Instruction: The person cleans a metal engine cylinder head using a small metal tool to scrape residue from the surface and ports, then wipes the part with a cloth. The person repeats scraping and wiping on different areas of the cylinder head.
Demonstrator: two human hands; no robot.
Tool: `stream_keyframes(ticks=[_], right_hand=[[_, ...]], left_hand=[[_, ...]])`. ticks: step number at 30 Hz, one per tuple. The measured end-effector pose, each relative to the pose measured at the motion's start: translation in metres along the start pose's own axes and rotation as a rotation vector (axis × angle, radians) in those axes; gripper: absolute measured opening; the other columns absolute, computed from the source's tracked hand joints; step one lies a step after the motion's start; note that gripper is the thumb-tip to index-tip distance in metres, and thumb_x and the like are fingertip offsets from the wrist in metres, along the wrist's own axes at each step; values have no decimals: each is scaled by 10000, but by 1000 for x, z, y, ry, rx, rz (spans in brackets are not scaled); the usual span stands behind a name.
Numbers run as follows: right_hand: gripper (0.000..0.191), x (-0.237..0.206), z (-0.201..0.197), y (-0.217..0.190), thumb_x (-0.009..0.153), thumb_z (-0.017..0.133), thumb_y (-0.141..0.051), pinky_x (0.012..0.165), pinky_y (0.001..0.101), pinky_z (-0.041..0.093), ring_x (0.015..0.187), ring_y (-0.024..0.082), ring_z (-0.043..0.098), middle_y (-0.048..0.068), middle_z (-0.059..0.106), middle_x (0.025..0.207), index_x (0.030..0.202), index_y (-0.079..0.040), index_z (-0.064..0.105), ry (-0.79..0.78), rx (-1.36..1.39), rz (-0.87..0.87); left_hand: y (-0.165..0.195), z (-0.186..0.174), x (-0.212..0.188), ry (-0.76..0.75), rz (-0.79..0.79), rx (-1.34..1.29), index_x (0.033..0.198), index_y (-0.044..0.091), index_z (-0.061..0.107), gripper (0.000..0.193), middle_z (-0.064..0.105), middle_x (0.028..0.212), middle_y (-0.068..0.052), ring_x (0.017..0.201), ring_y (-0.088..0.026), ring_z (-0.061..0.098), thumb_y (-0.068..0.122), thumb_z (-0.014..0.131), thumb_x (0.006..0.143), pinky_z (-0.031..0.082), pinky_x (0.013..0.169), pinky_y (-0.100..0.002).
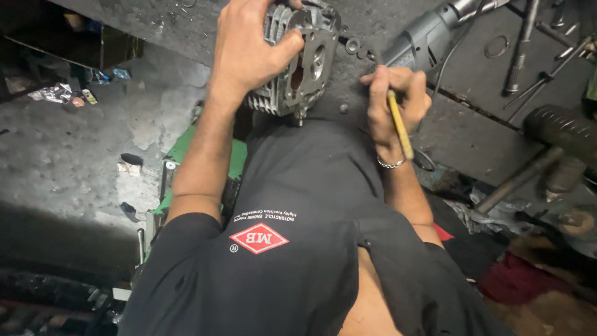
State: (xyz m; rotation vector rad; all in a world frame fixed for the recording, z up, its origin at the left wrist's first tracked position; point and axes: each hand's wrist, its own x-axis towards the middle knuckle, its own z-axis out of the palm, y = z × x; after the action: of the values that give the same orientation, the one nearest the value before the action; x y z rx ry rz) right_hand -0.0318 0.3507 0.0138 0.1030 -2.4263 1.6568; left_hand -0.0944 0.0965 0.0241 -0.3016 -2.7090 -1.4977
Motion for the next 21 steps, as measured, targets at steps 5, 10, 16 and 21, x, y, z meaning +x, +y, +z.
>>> stream_keyframes(ticks=[5, 10, 16, 21], right_hand=[[286, -4, 5, 5, 1065, 681, -26, 692, 285, 581, 770, 171, 740, 143, 686, 801, 876, -8, 466, -277, 220, 175], [298, -1, 7, 5, 1069, 679, -41, 621, 263, 524, 682, 125, 667, 129, 749, 843, 868, -10, 462, -333, 171, 266], [234, 10, 12, -24, 1034, 704, -3, 653, 339, 529, 700, 237, 689, 130, 681, 791, 866, -9, 541, -314, -83, -62], [323, 24, 16, -45, 1001, 744, -43, 600, 399, 474, 641, 324, 643, 136, 611, 716, 819, -10, 479, -341, -302, -62]], left_hand=[[-2, -3, 1, -12, -25, -10, 1114, 70, 681, 296, 731, 1124, -107, 1116, -354, 687, 179, 731, 844, 536, 983, -451], [-4, 0, -1, -39, -55, 11, 1130, 83, 703, 316, 730, 1118, -108, 1081, -351, 695, 207, 756, 844, 536, 955, -452], [-5, -1, -2, -16, -30, -16, 1133, 79, 687, 305, 735, 1128, -101, 1091, -354, 700, 192, 738, 854, 539, 959, -453], [-5, 2, -1, -18, -17, 8, 1130, 79, 688, 308, 735, 1117, -101, 1079, -355, 698, 194, 746, 851, 541, 947, -455]])
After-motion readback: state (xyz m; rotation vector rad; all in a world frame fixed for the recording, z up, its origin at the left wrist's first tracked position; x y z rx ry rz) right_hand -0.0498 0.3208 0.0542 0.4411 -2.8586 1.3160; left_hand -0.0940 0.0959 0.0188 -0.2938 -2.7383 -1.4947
